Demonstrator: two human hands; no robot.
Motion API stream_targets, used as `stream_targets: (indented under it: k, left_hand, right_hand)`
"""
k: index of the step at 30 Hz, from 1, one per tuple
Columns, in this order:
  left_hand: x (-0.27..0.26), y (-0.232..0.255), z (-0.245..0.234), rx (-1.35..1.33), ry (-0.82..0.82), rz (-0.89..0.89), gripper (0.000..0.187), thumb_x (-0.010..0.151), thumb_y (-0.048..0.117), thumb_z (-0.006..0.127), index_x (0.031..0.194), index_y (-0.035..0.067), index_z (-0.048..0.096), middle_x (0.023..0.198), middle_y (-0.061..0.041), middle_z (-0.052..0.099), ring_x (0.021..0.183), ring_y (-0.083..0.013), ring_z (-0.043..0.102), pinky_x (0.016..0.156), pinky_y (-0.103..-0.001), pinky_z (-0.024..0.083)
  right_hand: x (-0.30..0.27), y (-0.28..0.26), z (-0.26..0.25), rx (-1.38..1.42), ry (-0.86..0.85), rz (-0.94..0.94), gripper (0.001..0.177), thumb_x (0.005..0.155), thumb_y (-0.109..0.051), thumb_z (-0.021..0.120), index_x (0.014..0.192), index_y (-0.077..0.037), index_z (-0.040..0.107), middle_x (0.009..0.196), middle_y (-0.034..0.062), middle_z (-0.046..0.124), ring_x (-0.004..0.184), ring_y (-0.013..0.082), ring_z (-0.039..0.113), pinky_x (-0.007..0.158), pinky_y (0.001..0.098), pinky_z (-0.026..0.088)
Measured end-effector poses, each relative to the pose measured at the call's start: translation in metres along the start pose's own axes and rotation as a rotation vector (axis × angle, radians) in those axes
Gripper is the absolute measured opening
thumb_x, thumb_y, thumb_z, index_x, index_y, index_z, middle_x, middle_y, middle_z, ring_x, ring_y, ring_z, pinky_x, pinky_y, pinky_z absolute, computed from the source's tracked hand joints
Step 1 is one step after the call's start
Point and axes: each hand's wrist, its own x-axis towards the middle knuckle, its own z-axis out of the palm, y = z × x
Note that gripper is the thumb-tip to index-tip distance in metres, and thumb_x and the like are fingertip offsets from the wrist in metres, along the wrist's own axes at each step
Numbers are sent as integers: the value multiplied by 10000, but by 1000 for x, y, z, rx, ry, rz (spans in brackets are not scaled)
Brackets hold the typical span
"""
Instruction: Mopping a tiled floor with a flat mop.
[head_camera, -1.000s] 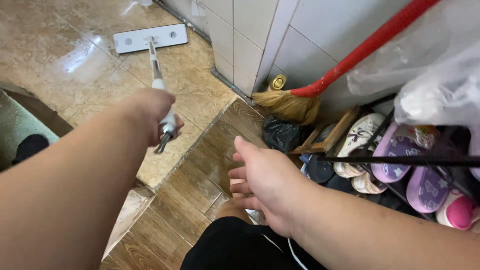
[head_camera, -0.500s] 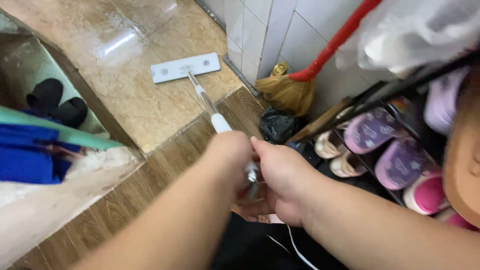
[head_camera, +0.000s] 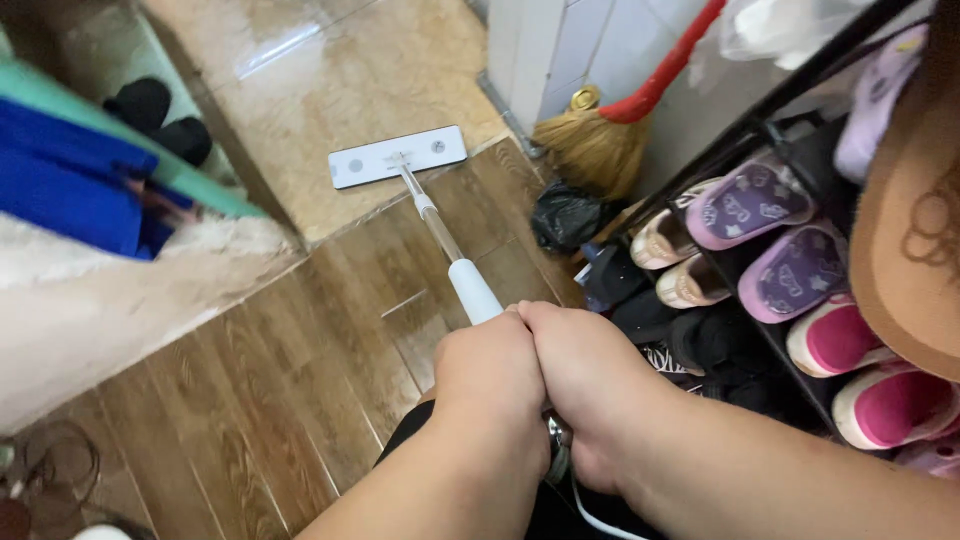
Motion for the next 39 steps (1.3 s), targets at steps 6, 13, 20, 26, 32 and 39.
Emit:
stream_targets:
  k: [6,13,20,26,32,39]
  left_hand:
    - [-1,4,-32,-75,47,-7,416,973,271,509,1210,-50,627,1025,-218,683,895,-354,627,730,-537,487]
    - [48,28,-55,-117,65,-1,412,979,287,506,1184,-45,640,1009,-207,684,875,-337,622,721,-520,485]
    - [69,129,-86,-75,43,31,412,984,303,504,1159,-40,652,994,-196,684,856,-319,617,712,-502,482]
    - [96,219,-141,-15,33,50,415,988,317,503,1137,-35,663,981,-187,685,839,-304,612,704,-487,480]
    - [126,272,-194,-4,41,49,419,993,331,501,1115,-31,674,968,-178,685,822,-289,608,696,-472,478]
    - [189,252,-231,-15,66,69,428,998,347,499,1089,-27,687,953,-167,686,803,-271,603,686,-454,476]
  right_hand:
    - [-4,1,36,-75,-53,33,393,1007,-442,437,1113,-115,627,1019,101,700,815,289,678,713,529,573]
    - [34,-26,73,-115,-90,47,371,1004,-402,447,1098,-93,629,970,104,704,764,272,682,666,494,576]
    - [78,-102,132,-68,-107,22,349,1000,-363,458,1083,-72,631,920,107,709,713,256,685,618,459,579]
    - [123,-153,199,-5,-130,11,331,997,-329,466,1070,-53,634,877,110,712,670,242,688,577,430,582]
    - [140,-199,260,10,-156,26,313,994,-295,475,1058,-34,636,834,113,716,626,228,691,537,400,584]
    - [164,-177,272,-173,-187,-3,271,996,-298,531,971,-41,614,665,73,625,461,194,555,389,345,472]
